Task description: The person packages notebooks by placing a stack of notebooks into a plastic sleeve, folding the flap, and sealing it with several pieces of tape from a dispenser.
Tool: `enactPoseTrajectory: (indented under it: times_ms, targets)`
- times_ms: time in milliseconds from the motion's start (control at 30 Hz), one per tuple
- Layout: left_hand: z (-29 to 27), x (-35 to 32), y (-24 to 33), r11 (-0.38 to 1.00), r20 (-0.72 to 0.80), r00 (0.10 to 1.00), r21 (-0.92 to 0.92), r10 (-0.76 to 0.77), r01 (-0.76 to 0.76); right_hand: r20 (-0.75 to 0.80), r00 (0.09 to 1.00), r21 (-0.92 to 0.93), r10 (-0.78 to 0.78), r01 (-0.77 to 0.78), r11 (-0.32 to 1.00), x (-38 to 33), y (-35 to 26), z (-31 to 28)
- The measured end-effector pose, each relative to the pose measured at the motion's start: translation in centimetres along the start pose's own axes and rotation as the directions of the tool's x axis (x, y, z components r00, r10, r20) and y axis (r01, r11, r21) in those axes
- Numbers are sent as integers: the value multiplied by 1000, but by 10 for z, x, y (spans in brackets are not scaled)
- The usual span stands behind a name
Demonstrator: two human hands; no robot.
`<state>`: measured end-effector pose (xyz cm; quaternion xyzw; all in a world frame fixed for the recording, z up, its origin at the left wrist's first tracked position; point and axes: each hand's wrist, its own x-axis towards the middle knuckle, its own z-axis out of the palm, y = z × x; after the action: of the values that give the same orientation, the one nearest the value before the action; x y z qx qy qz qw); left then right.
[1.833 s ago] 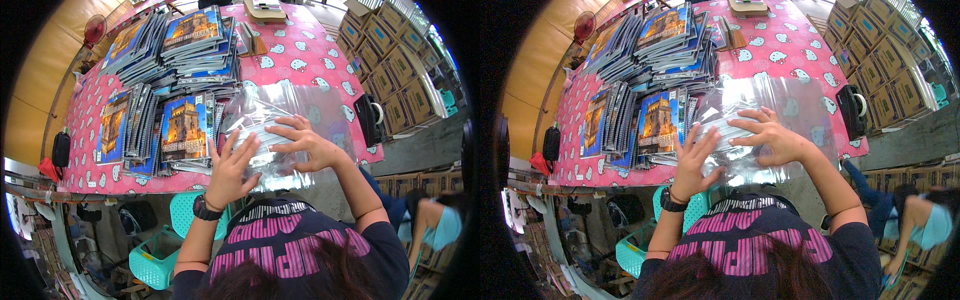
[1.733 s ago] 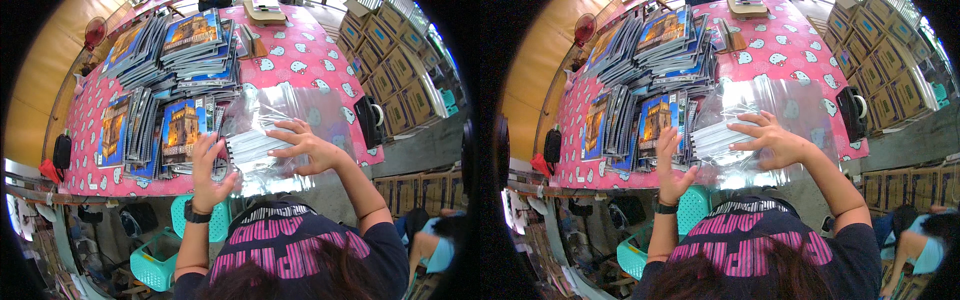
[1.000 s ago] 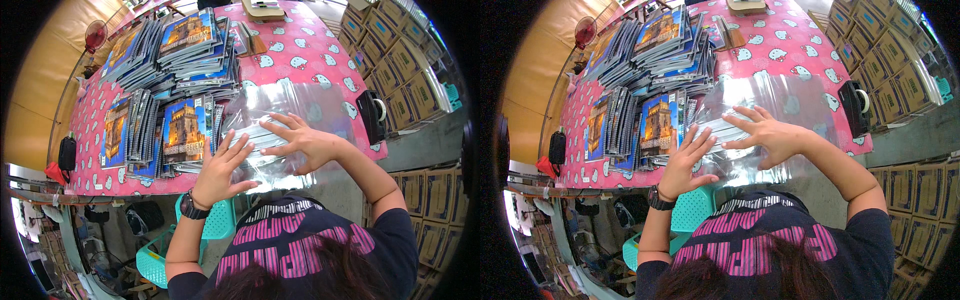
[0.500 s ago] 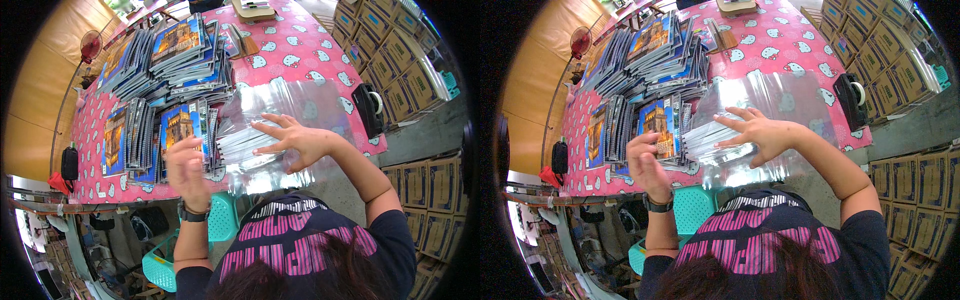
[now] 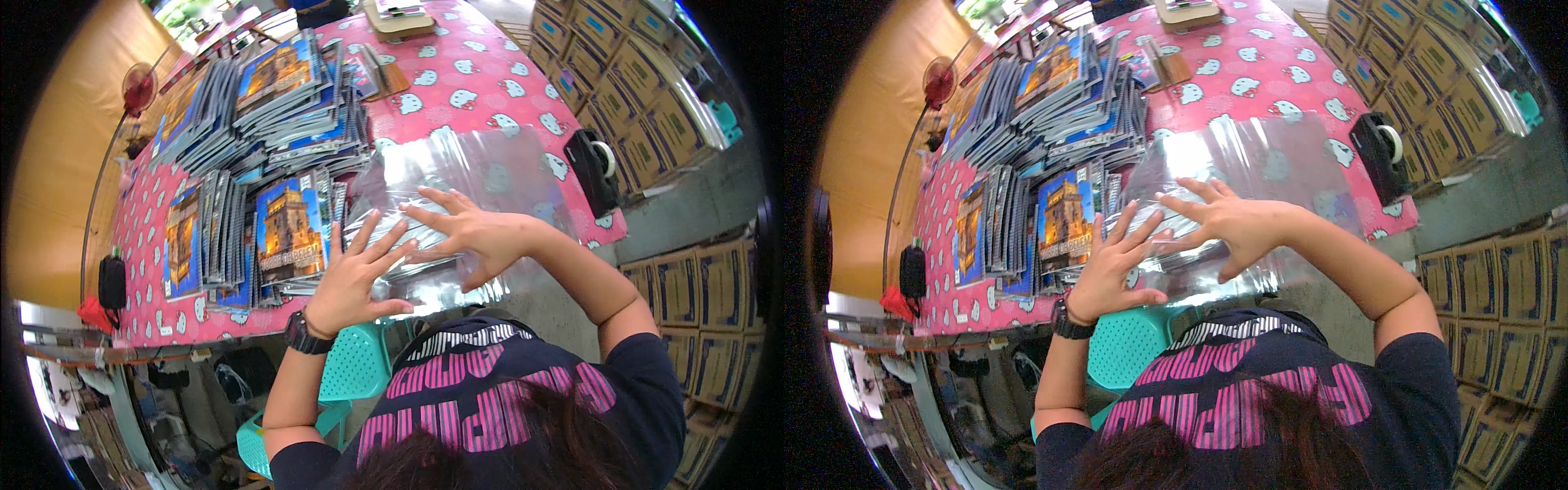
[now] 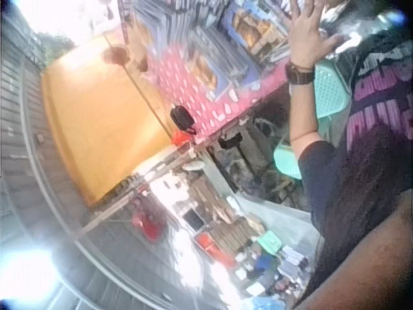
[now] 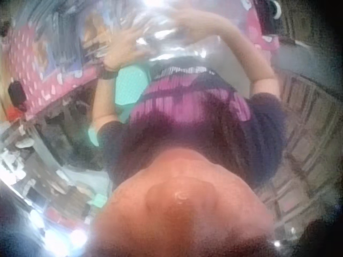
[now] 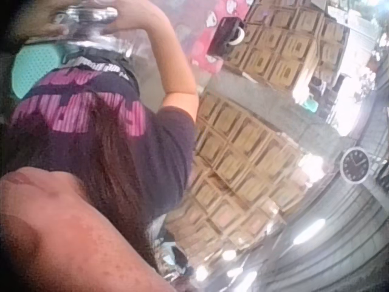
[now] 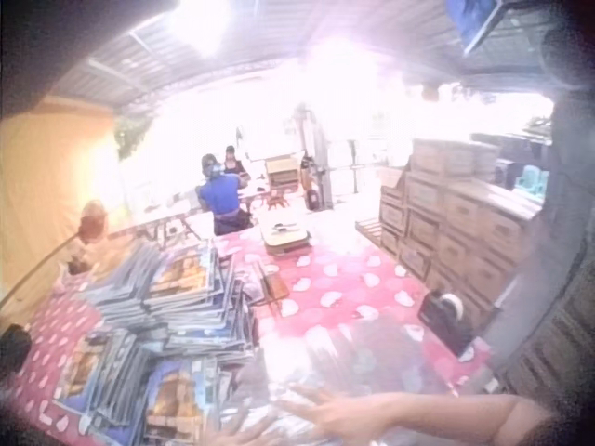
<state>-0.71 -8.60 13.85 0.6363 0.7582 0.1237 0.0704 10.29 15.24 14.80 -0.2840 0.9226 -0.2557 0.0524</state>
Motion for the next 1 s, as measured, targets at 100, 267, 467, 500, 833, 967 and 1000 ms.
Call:
enactPoseTrajectory:
  times_ms: [100, 267, 467, 500, 833, 967, 1000]
  targets:
    - [-4, 5, 3, 1000, 34, 999, -11, 8, -7, -462, 881, 341, 100, 72, 937, -34, 42, 17]
    - [-8, 3, 5, 999, -5, 999, -19, 34, -34, -811, -216, 541, 544, -632, 555, -237, 126, 15]
    - [-8, 9, 8, 998, 4, 998, -12, 64, -64, -555, -412, 575, 723, -818, -25, -349, 182, 48]
    - [-8, 11, 8, 997, 4, 997, -14, 77, -77, -552, -353, 571, 755, -820, 33, -356, 182, 47]
    - [-6, 5, 7, 998, 17, 998, -36, 55, -54, 18, -205, 998, 979, 57, -7, -383, 151, 103]
    - [-9, -2, 5, 1000, 15, 1000, -8, 25, -24, 104, 76, 947, 992, -312, -76, -262, 147, 83]
    - [-8, 0, 4, 1000, 6, 1000, -13, 23, -23, -6, 246, 972, 969, -226, 63, -211, 118, 56]
